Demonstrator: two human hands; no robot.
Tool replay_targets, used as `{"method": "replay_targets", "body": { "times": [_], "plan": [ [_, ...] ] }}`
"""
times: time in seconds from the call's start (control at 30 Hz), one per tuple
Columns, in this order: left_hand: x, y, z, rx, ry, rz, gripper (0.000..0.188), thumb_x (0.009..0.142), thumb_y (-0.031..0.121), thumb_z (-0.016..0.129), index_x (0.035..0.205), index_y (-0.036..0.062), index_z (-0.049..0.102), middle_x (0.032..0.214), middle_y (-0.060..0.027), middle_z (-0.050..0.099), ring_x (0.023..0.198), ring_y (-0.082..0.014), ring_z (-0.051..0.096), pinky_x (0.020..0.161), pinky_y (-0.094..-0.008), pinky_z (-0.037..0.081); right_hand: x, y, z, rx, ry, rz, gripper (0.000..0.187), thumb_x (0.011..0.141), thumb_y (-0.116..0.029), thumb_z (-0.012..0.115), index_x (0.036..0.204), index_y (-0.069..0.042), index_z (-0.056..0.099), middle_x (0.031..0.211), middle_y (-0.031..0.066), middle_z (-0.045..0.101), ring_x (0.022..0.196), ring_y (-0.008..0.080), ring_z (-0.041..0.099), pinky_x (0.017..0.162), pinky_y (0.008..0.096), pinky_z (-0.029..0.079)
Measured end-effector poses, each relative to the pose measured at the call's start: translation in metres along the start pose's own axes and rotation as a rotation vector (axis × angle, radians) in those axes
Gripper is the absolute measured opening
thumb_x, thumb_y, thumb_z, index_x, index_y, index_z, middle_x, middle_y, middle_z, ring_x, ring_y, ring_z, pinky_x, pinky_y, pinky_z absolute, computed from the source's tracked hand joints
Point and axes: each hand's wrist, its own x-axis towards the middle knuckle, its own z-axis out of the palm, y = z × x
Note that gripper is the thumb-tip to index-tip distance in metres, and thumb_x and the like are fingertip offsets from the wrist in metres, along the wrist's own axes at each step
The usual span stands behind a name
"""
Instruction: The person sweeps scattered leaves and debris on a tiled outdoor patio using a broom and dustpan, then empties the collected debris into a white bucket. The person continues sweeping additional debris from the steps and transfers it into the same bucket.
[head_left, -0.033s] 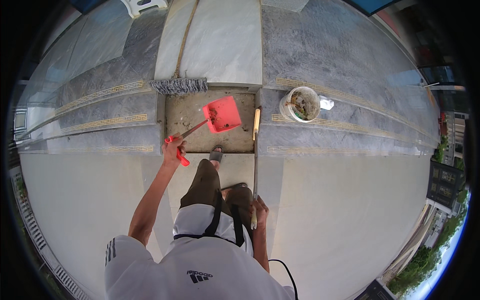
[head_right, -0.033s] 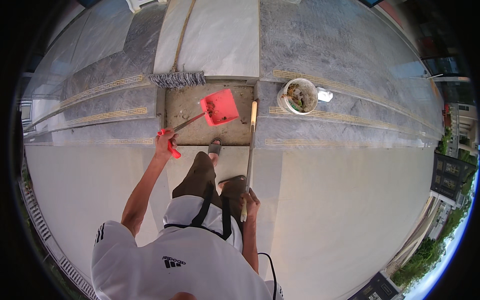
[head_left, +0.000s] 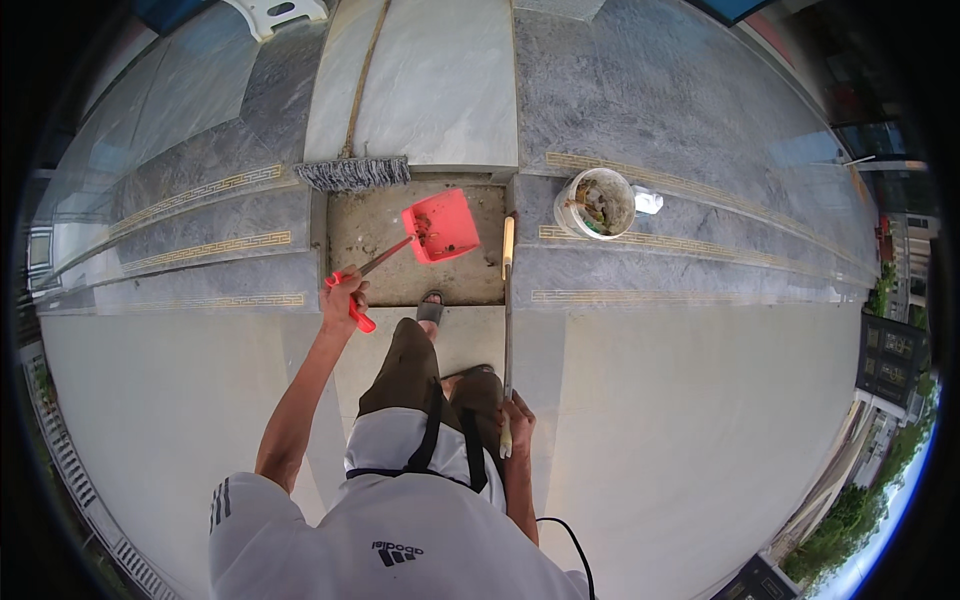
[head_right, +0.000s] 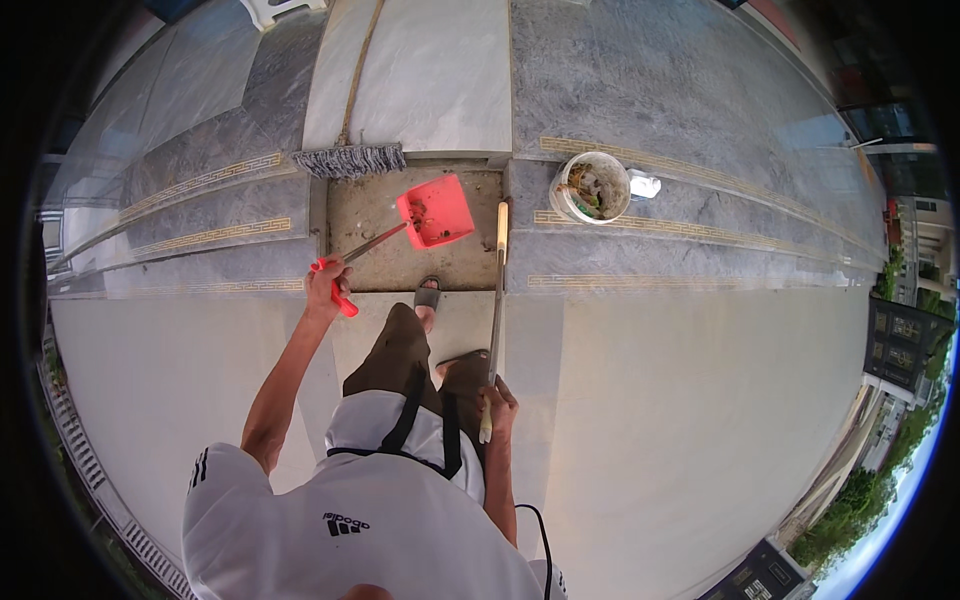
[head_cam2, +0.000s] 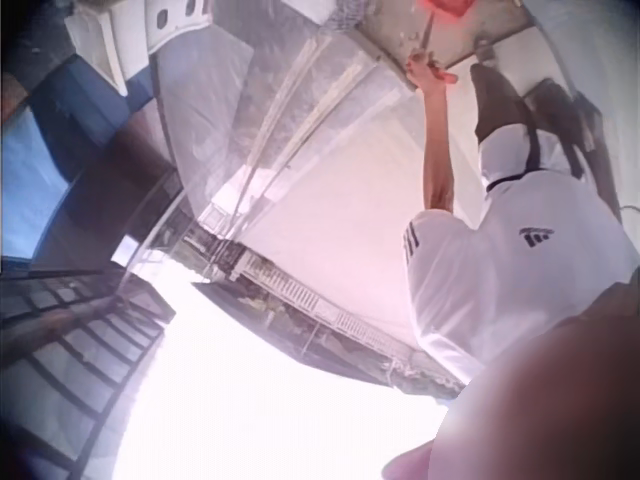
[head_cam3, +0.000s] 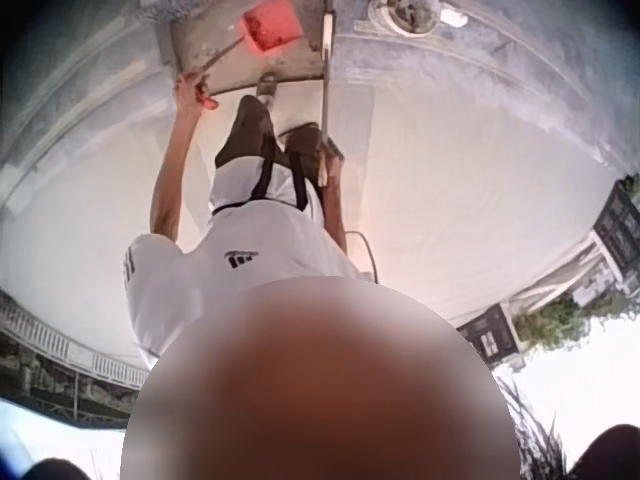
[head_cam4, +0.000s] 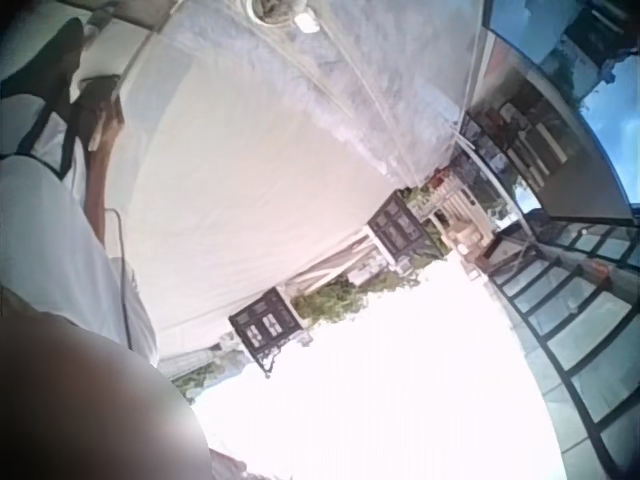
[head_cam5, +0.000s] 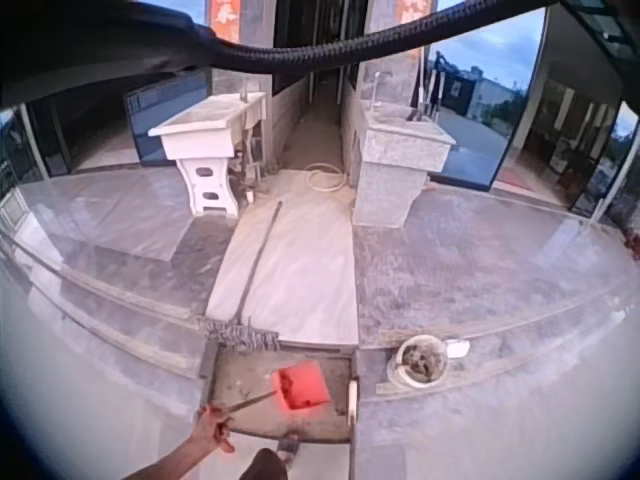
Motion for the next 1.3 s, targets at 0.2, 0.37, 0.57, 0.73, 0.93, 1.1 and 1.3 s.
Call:
{"method": "replay_targets", "body": {
  "times": [0.2,0.37,0.57,0.73,0.93,1.1,1.3],
  "plan": [
    [-0.065,-0.017,0.021,0.078,-0.036,0.095,0.034,0.093,0.005,0.07,0.127,0.0066,0.068,0.091,-0.0104,0.07,0.054,-0.0131,0.059,0.043,-0.0263,0.041,-0.05,0.028,-0.08,0.149,0.009,0.032,0.018,0.094,-0.004,0.064,0.111,0.0,0.068,0.081,0.0075,0.066,0.053,0.0128,0.056,0.041,0.0286,0.042],
    [-0.085,-0.056,0.028,0.118,-0.077,0.118,0.034,0.093,0.004,0.07,0.127,0.0071,0.069,0.091,-0.0076,0.07,0.057,-0.0141,0.061,0.042,-0.0272,0.042,-0.086,0.047,-0.136,0.206,0.078,0.034,0.02,0.098,-0.006,0.064,0.116,-0.001,0.067,0.082,0.0064,0.065,0.051,0.0118,0.054,0.04,0.0277,0.042],
    [-0.071,-0.094,0.044,0.203,-0.092,0.122,0.031,0.092,0.006,0.074,0.123,0.0065,0.069,0.088,-0.009,0.069,0.053,-0.015,0.059,0.04,-0.0287,0.042,-0.113,0.049,-0.173,0.369,0.013,-0.029,0.044,0.1,-0.006,0.061,0.143,0.003,0.06,0.087,0.0071,0.065,0.051,0.0108,0.053,0.04,0.0267,0.04],
    [-0.055,-0.111,0.061,0.259,-0.058,0.072,0.027,0.092,0.007,0.075,0.118,0.0066,0.069,0.082,-0.0103,0.068,0.048,-0.0147,0.056,0.04,-0.0292,0.041,-0.113,0.041,-0.168,0.468,0.015,-0.082,0.053,0.105,-0.008,0.06,0.156,0.001,0.048,0.094,0.0142,0.066,0.054,0.0104,0.048,0.04,0.0248,0.04],
    [-0.035,-0.124,0.077,0.342,-0.07,-0.005,0.028,0.093,0.009,0.076,0.119,0.0076,0.067,0.08,-0.0104,0.068,0.046,-0.0141,0.054,0.038,-0.0297,0.039,-0.128,0.018,-0.158,0.626,-0.015,-0.115,0.05,0.104,-0.007,0.059,0.153,0.001,0.051,0.095,0.017,0.066,0.054,0.0104,0.049,0.041,0.0232,0.04],
    [-0.013,-0.154,0.097,0.418,-0.044,-0.026,0.029,0.094,0.01,0.076,0.121,0.0088,0.066,0.08,-0.0101,0.069,0.045,-0.0134,0.053,0.037,-0.0303,0.039,-0.165,0.007,-0.154,0.599,0.018,-0.139,0.051,0.104,-0.006,0.061,0.153,0.002,0.052,0.093,0.0156,0.067,0.053,0.01,0.049,0.04,0.0223,0.039],
    [-0.005,-0.177,0.106,0.412,-0.068,-0.063,0.028,0.095,0.012,0.077,0.12,0.0127,0.065,0.078,-0.0073,0.068,0.047,-0.0131,0.054,0.037,-0.0297,0.039,-0.204,-0.007,-0.15,0.575,0.05,-0.174,0.057,0.101,-0.006,0.065,0.155,0.002,0.051,0.09,0.0138,0.066,0.049,0.0093,0.048,0.04,0.0224,0.037]
  ]
}}
